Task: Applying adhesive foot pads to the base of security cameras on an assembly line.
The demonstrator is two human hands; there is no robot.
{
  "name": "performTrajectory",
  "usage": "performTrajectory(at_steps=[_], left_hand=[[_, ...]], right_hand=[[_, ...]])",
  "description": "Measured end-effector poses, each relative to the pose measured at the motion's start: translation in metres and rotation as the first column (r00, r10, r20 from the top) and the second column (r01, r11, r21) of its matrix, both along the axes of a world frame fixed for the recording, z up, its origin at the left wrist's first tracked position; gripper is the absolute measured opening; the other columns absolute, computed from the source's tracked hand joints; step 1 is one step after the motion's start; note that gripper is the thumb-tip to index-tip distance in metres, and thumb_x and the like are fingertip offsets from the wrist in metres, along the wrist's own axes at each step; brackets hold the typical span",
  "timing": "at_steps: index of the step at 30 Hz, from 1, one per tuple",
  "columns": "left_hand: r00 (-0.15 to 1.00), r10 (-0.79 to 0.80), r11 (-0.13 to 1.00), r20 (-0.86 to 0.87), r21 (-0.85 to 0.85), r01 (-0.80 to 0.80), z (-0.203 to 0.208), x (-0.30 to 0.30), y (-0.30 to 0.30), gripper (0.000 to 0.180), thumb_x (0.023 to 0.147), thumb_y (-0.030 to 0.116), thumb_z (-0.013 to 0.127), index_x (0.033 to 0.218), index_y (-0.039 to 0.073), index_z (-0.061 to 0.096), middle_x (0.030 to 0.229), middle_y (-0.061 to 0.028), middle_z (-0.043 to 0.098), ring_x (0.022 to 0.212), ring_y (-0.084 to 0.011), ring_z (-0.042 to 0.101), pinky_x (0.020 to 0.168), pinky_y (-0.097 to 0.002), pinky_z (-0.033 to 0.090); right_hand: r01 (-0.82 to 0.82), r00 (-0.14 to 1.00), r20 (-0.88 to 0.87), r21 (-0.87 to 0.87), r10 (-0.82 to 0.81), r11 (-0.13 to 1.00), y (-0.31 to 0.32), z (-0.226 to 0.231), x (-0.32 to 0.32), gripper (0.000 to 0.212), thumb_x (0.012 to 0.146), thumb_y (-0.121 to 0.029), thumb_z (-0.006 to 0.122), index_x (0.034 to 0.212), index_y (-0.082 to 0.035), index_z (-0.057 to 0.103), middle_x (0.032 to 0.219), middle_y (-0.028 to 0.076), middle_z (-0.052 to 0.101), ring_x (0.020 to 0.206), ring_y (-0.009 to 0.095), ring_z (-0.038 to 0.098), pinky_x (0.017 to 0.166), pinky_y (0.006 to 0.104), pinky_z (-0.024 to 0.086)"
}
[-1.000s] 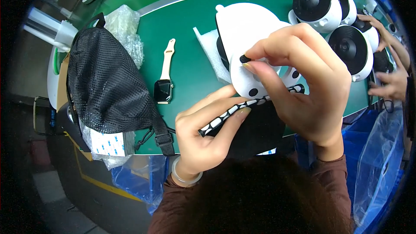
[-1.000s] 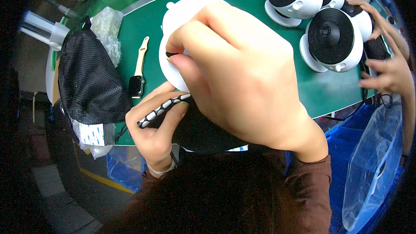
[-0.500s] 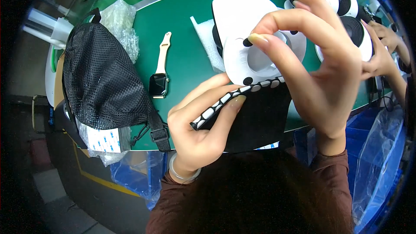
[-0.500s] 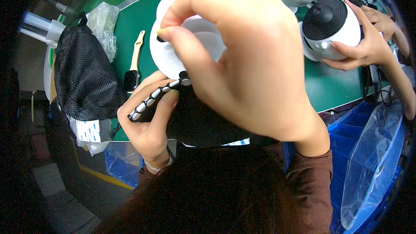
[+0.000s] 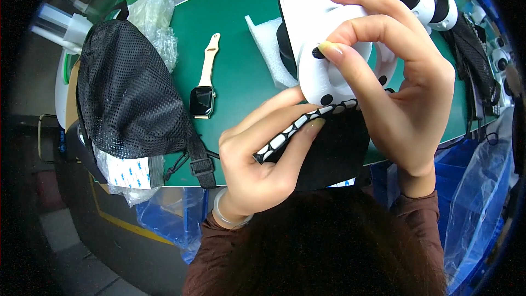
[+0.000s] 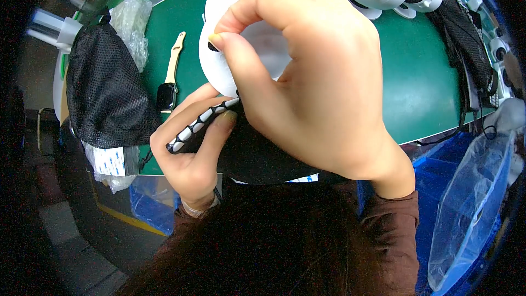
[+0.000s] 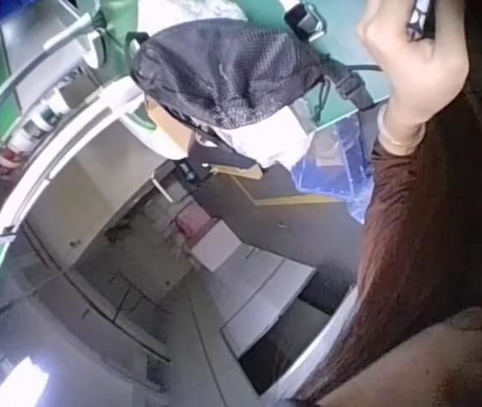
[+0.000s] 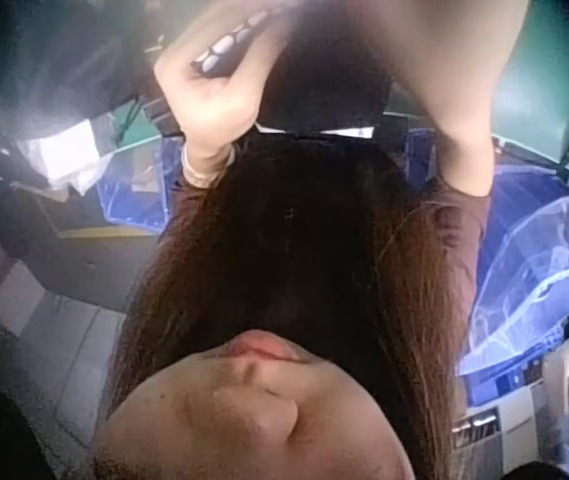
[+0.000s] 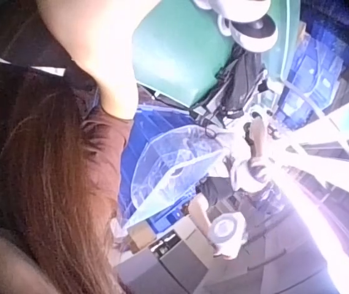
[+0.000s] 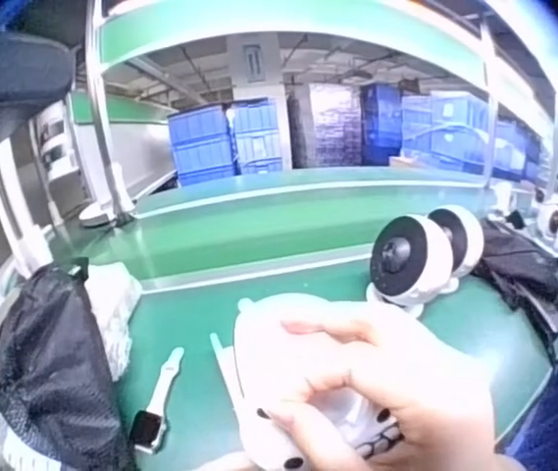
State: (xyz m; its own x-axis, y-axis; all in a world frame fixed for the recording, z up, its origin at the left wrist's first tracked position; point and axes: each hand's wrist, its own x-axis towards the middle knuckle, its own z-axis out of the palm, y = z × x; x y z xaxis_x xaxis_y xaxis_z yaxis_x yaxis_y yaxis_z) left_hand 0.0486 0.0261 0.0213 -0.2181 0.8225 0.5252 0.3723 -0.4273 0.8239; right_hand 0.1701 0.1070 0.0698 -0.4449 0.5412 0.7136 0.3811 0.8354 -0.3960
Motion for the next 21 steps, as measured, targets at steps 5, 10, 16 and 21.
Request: performTrajectory(at_steps=[5,10,16,21], left_hand=[[1.0,0.002,1.0,0.005,0.007,-0.002,-0.001,0.0,0.002,0.019,0.062,-0.009,0.062,0.08,-0.005,0.061,0.085,-0.0146,0.061,0.074,-0.0194,0.061,0.065,-0.0237,0.045],[0.995,-0.006,1.0,0.096,-0.017,0.008,0.0,0.002,-0.001,0.019,0.062,-0.01,0.062,0.08,-0.005,0.061,0.083,-0.0143,0.061,0.072,-0.0182,0.06,0.065,-0.0229,0.045],[0.997,-0.028,1.0,0.07,0.001,0.028,-0.004,-0.001,0.002,0.017,0.063,-0.01,0.062,0.08,-0.006,0.06,0.082,-0.0137,0.061,0.07,-0.0161,0.059,0.064,-0.0224,0.044],[0.997,-0.046,0.999,0.056,-0.022,0.047,-0.001,-0.004,0.002,0.017,0.065,-0.008,0.062,0.082,-0.005,0.061,0.084,-0.0145,0.061,0.073,-0.0172,0.06,0.066,-0.0232,0.045]], right_hand=[[-0.035,0.999,-0.037,0.054,0.037,0.998,-0.001,0.001,-0.002,0.007,0.066,0.0,0.063,0.068,0.001,0.056,0.095,0.014,0.06,0.084,0.017,0.056,0.076,0.0252,0.04],[-0.159,0.976,-0.153,-0.02,0.155,0.987,0.017,-0.005,0.006,0.021,0.068,-0.003,0.064,0.085,0.0,0.052,0.088,0.009,0.058,0.08,0.011,0.054,0.066,0.0185,0.041],[-0.178,0.959,0.166,-0.277,0.23,0.944,0.027,0.013,0.008,0.019,0.07,-0.014,0.066,0.08,0.0,0.056,0.068,0.003,0.054,0.066,0.006,0.049,0.06,0.0185,0.039],[-0.3,0.905,0.156,-0.426,0.396,0.854,0.04,0.024,0.005,0.018,0.075,-0.014,0.061,0.082,0.002,0.056,0.067,0.003,0.054,0.062,0.006,0.049,0.057,0.0198,0.04]])
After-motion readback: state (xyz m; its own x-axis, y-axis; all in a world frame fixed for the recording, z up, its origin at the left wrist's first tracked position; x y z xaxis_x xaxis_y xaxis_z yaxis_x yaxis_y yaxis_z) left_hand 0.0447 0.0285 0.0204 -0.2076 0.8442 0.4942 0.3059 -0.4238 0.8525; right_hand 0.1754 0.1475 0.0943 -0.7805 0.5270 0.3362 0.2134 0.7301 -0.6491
